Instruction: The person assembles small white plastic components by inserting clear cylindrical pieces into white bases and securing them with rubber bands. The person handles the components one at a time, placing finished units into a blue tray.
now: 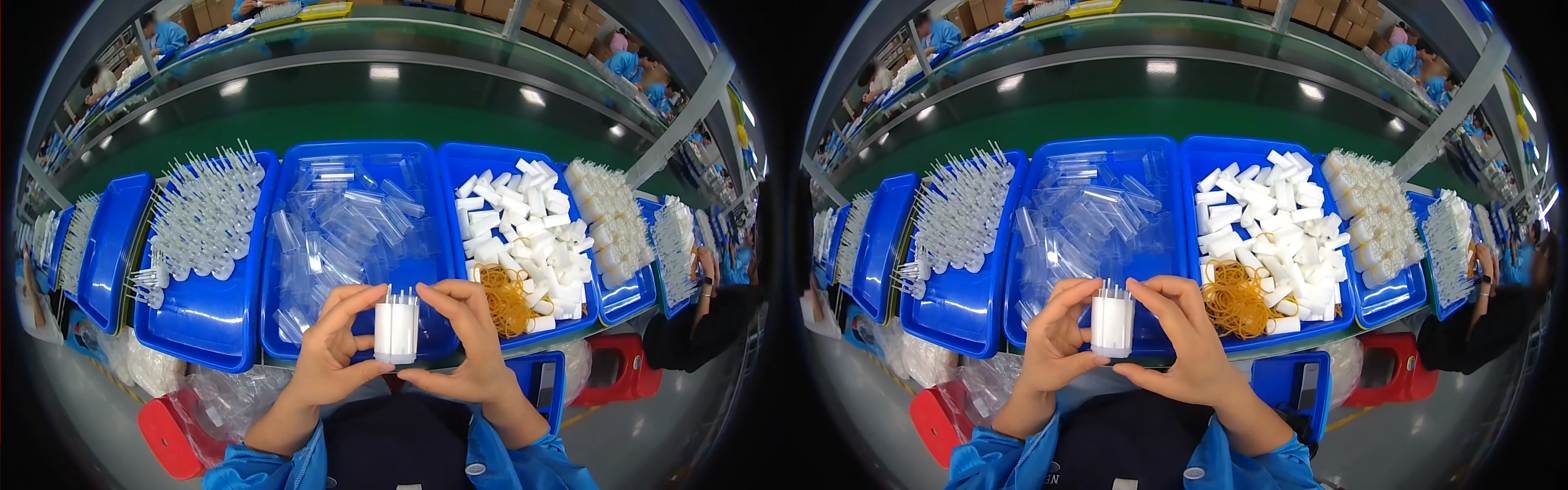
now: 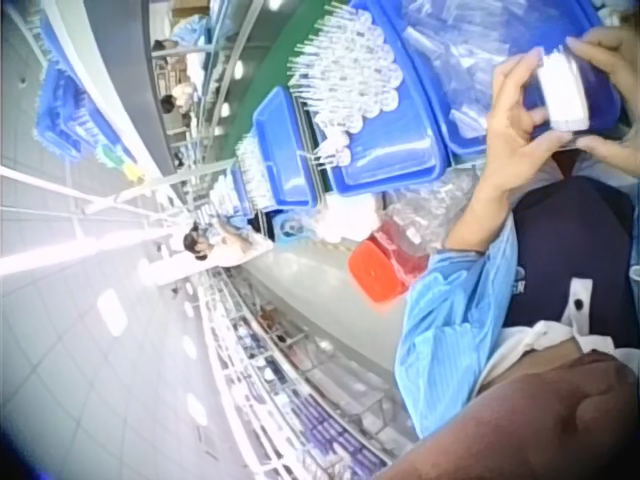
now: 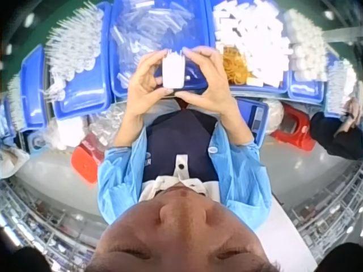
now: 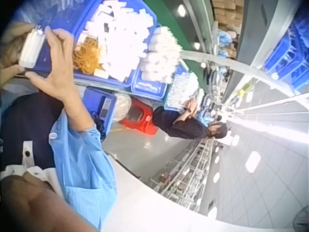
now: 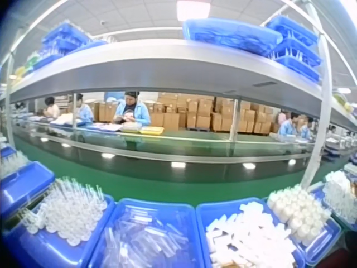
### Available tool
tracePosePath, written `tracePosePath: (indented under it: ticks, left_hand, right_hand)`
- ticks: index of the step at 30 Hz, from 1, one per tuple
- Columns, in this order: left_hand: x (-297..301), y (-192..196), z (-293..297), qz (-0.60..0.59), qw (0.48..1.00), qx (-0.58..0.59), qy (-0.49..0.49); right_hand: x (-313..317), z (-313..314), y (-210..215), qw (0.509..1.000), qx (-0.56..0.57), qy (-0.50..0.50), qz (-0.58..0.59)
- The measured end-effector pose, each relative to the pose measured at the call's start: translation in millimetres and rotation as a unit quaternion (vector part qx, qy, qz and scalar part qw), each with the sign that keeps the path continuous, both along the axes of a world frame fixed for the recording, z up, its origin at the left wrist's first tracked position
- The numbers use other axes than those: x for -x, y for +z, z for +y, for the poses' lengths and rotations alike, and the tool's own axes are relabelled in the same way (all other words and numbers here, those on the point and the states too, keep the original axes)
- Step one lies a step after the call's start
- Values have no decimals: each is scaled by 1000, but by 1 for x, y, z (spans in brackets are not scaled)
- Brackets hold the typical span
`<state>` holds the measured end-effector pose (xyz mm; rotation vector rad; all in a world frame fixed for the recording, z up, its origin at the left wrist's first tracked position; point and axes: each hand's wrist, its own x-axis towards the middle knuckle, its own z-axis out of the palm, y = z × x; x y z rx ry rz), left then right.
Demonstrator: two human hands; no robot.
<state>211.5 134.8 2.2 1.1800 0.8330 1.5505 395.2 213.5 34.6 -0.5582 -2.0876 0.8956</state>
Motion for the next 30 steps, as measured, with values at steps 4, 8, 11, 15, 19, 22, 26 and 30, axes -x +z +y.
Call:
tracePosePath:
  ticks: [4, 8, 11, 15, 19, 22, 26, 30]
  left_hand:
    - [-4, -1, 1, -32, 999, 7, -23]
    - [-5, 2, 1, -15, 999, 2, -34]
    - [-5, -1, 3, -1, 999, -7, -45]
    - [-16, 5, 0, -80, 995, 47, -47]
    - [-24, 3, 6, -187, 979, 73, -38]
    - [-20, 6, 11, -324, 926, 162, -110]
    - [-27, 5, 13, -381, 894, 189, -140]
    - [-32, 3, 13, -408, 877, 203, -151]
  right_hand:
    - [-4, -1, -9, 1000, -11, -10, -1]
    - [-7, 0, -9, 999, -40, -18, 16]
    - [-8, 3, -8, 998, -62, -28, 15]
    - [-5, 4, -5, 992, -112, -51, -30]
    - [5, 6, -8, 981, -187, -45, -21]
    - [3, 3, -9, 986, -142, -89, -5]
    - [-4, 3, -13, 985, -125, -121, -11]
    - [-6, 2, -11, 984, -129, -123, -21]
